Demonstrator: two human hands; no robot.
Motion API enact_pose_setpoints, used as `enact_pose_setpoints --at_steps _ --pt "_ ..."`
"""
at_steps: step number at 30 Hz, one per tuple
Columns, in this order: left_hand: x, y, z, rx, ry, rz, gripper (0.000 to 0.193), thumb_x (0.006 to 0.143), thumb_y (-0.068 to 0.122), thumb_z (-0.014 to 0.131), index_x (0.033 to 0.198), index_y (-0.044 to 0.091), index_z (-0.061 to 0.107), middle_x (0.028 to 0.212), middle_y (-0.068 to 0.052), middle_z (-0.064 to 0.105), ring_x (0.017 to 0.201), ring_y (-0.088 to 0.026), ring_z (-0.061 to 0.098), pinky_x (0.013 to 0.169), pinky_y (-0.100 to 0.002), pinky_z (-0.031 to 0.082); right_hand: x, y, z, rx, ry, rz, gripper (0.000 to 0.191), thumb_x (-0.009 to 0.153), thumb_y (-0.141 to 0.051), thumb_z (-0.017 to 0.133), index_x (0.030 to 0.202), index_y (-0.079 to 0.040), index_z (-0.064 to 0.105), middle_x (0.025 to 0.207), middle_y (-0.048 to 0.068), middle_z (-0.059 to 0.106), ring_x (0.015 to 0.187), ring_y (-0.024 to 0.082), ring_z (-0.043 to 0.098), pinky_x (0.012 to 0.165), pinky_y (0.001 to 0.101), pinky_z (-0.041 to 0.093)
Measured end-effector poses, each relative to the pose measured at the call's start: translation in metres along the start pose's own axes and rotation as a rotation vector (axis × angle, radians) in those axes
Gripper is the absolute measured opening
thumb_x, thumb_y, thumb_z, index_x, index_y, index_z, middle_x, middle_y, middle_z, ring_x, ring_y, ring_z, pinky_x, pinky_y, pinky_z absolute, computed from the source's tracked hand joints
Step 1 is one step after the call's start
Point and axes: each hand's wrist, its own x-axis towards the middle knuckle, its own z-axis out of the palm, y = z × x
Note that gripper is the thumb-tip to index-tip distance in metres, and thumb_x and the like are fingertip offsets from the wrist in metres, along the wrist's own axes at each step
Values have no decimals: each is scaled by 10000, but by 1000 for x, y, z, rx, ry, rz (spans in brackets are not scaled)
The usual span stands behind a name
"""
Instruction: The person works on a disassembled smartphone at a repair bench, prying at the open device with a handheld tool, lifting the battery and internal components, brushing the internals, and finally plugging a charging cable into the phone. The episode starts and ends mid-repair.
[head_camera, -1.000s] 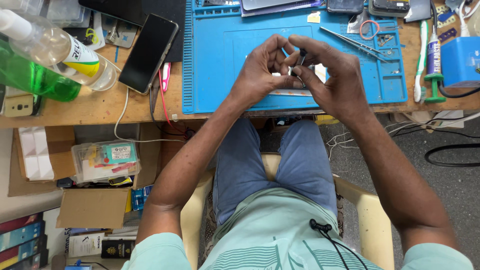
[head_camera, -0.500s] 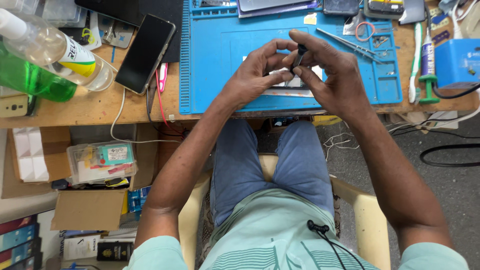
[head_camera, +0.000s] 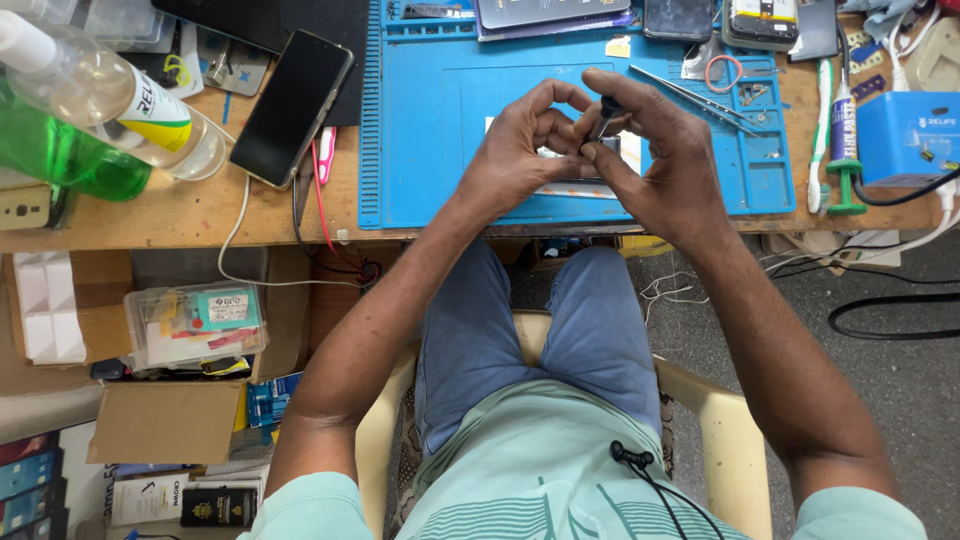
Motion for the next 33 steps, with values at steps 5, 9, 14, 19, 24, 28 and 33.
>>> enact_pose_setpoints --at_steps 5,9,14,19,24,28,33 --pt "-2 5 -3 55 -50 0 512 927 51 795 1370 73 541 1073 -53 782 1061 -138 753 984 -332 613 -4 4 1 23 7 -15 639 972 58 784 1524 -95 500 1357 116 674 1183 208 715 1093 372 612" --pt "-2 13 -1 117 16 -2 482 877 93 836 1285 79 579 986 -33 755 950 -121 734 893 -308 626 -4 6 2 86 5 46 722 953 72 788 1580 -91 469 1306 111 673 1192 208 717 1094 376 615" --pt "-10 20 4 617 -1 125 358 810 148 879 1062 67 637 936 -49 624 887 -181 627 826 -352 576 -5 6 3 58 -2 9 764 942 114 759 1596 -95 424 1256 102 679 1146 199 700 1062 356 601" --pt "-16 19 7 971 -23 127 240 807 179 856 909 94 656 929 -47 578 896 -256 547 847 -446 500 -6 6 7 138 -32 -20 849 919 162 695 1634 -100 320 1254 120 644 1212 207 705 1112 365 617" --pt "-12 19 10 962 -23 108 216 803 160 841 873 98 647 899 -44 558 881 -257 538 838 -438 484 -10 8 7 239 -2 33 843 988 201 678 1649 -115 260 1225 116 642 1191 191 713 1122 356 604" --pt "-10 22 12 992 -43 48 173 819 151 813 811 98 649 875 -55 555 881 -265 539 824 -449 474 -15 13 4 262 20 10 890 1017 219 685 1657 -179 210 1223 116 638 1212 196 706 1122 342 622" --pt "2 26 13 1016 -116 -72 81 863 89 712 800 96 661 872 -62 596 892 -267 572 837 -454 486 -21 21 -5 257 101 6 941 1059 231 685 1666 -270 169 1237 116 641 1224 208 714 1070 321 648"
